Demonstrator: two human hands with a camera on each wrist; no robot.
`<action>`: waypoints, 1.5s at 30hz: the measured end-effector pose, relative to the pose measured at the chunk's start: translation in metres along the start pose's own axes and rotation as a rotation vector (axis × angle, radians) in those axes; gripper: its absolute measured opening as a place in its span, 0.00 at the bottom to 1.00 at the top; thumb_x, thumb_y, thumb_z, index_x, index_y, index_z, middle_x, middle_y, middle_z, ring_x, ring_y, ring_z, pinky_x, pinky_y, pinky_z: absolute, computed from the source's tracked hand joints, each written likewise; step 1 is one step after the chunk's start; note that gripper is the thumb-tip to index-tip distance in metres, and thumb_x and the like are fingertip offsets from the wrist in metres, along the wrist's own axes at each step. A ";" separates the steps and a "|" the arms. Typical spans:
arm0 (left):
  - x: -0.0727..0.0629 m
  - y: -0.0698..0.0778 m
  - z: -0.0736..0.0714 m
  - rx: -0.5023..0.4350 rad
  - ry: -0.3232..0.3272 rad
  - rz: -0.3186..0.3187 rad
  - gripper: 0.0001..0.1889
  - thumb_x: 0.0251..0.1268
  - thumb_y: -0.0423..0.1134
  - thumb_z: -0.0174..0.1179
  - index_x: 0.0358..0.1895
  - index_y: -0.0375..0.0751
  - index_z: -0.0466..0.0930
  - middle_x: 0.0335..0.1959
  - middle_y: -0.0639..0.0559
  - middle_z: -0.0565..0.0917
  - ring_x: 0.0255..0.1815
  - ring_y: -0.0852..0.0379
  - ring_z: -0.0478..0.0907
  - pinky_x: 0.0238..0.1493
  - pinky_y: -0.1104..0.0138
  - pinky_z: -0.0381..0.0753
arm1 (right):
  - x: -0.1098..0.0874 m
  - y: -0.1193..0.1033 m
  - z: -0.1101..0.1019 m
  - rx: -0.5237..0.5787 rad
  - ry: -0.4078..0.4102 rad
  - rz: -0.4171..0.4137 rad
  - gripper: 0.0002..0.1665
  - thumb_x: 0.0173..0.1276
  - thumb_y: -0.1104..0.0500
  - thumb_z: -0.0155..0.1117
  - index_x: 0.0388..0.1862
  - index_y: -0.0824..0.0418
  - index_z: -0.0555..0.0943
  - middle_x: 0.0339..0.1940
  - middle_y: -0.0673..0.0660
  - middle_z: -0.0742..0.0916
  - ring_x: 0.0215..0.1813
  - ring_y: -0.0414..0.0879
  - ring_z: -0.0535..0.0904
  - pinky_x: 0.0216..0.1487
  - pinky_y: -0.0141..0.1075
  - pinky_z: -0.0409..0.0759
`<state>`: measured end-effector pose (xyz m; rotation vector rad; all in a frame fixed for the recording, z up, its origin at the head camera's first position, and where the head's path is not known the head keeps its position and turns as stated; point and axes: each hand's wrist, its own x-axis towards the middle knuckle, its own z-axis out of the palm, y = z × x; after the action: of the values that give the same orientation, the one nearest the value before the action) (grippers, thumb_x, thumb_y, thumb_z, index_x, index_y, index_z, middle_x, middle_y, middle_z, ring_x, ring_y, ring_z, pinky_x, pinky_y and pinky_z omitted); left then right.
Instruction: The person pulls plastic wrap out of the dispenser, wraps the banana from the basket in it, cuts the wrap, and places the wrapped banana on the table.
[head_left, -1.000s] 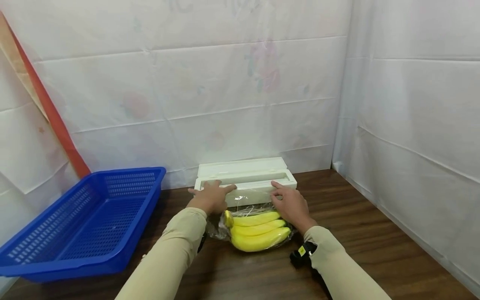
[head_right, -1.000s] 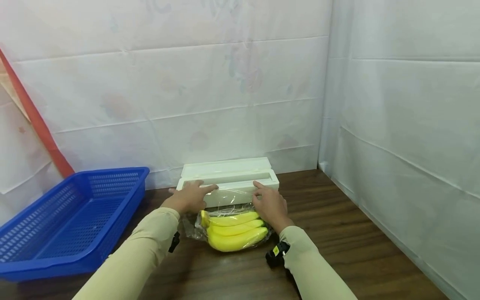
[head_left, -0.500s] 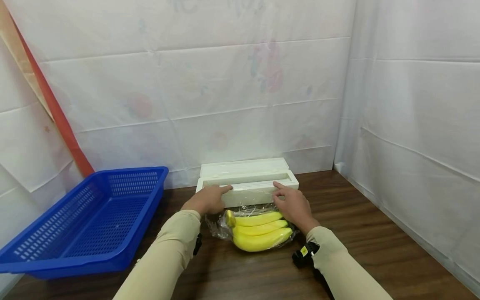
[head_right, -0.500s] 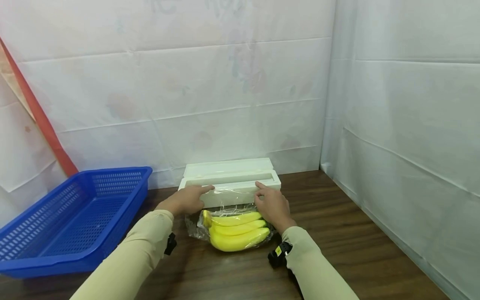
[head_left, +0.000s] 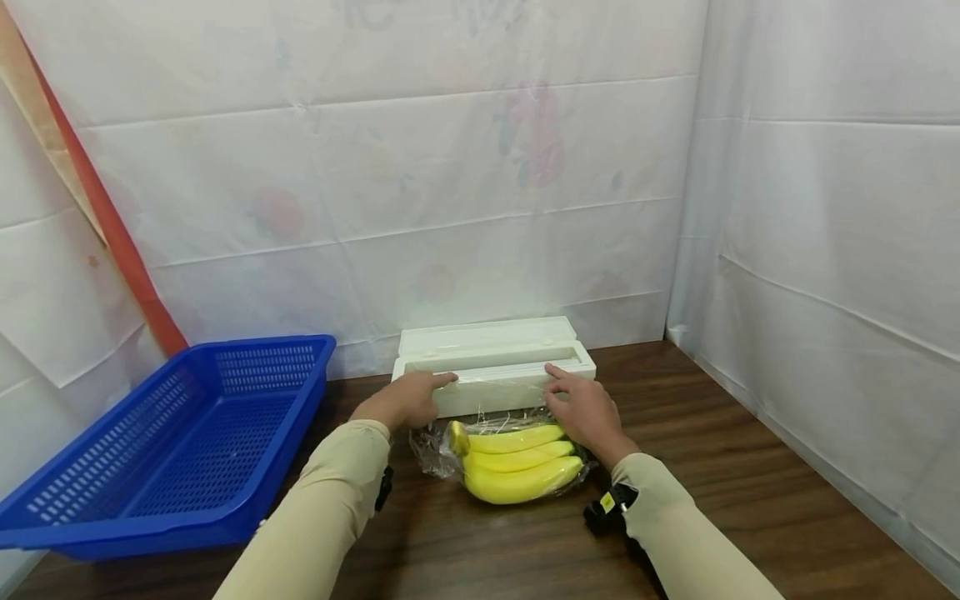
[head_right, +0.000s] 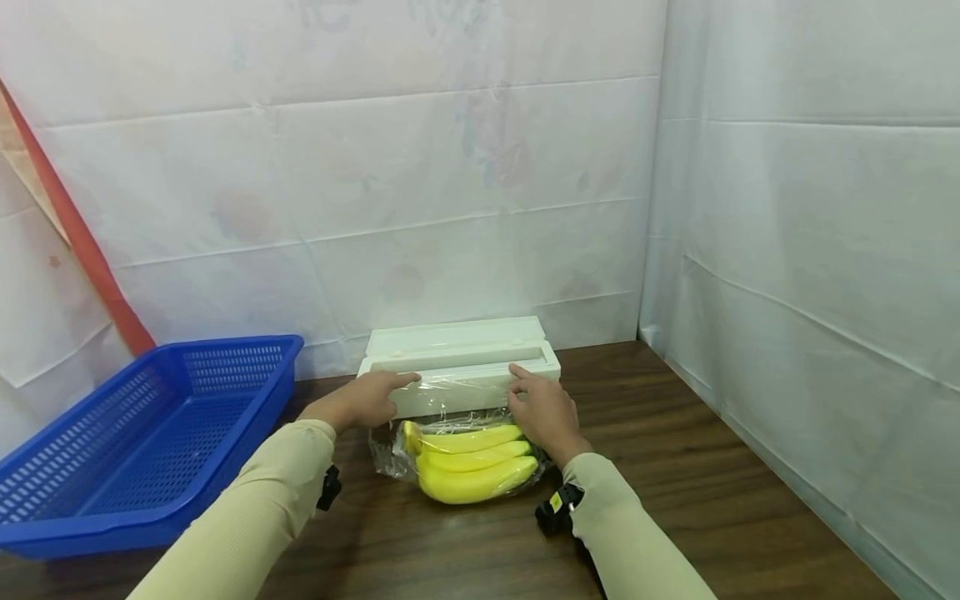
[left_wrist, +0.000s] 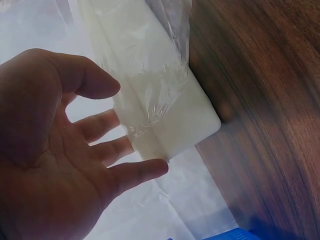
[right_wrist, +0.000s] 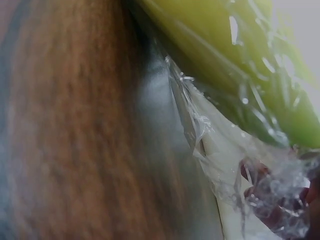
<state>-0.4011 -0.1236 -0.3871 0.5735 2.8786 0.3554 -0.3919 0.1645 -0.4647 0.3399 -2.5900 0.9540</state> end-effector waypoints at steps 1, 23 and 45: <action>0.000 0.000 -0.001 -0.001 -0.001 0.001 0.37 0.61 0.21 0.48 0.77 0.46 0.64 0.70 0.36 0.71 0.20 0.56 0.61 0.21 0.66 0.62 | 0.000 0.000 0.000 -0.002 -0.002 0.002 0.13 0.74 0.52 0.61 0.48 0.53 0.90 0.70 0.41 0.76 0.09 0.40 0.55 0.13 0.32 0.56; -0.006 -0.006 -0.002 0.038 0.055 -0.016 0.30 0.65 0.26 0.49 0.73 0.38 0.68 0.69 0.39 0.73 0.60 0.46 0.74 0.48 0.55 0.73 | 0.001 0.002 0.001 0.021 -0.001 -0.007 0.13 0.75 0.53 0.61 0.48 0.53 0.90 0.70 0.42 0.77 0.10 0.39 0.54 0.13 0.31 0.55; -0.016 -0.010 0.005 0.150 0.114 -0.123 0.33 0.68 0.34 0.51 0.77 0.53 0.63 0.77 0.36 0.60 0.69 0.22 0.61 0.62 0.36 0.67 | 0.001 -0.001 0.002 0.054 -0.005 -0.008 0.13 0.75 0.54 0.60 0.49 0.56 0.89 0.71 0.43 0.76 0.10 0.40 0.53 0.13 0.32 0.57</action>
<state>-0.3890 -0.1379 -0.3926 0.4086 3.0510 0.1600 -0.3934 0.1622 -0.4653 0.3668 -2.5691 1.0224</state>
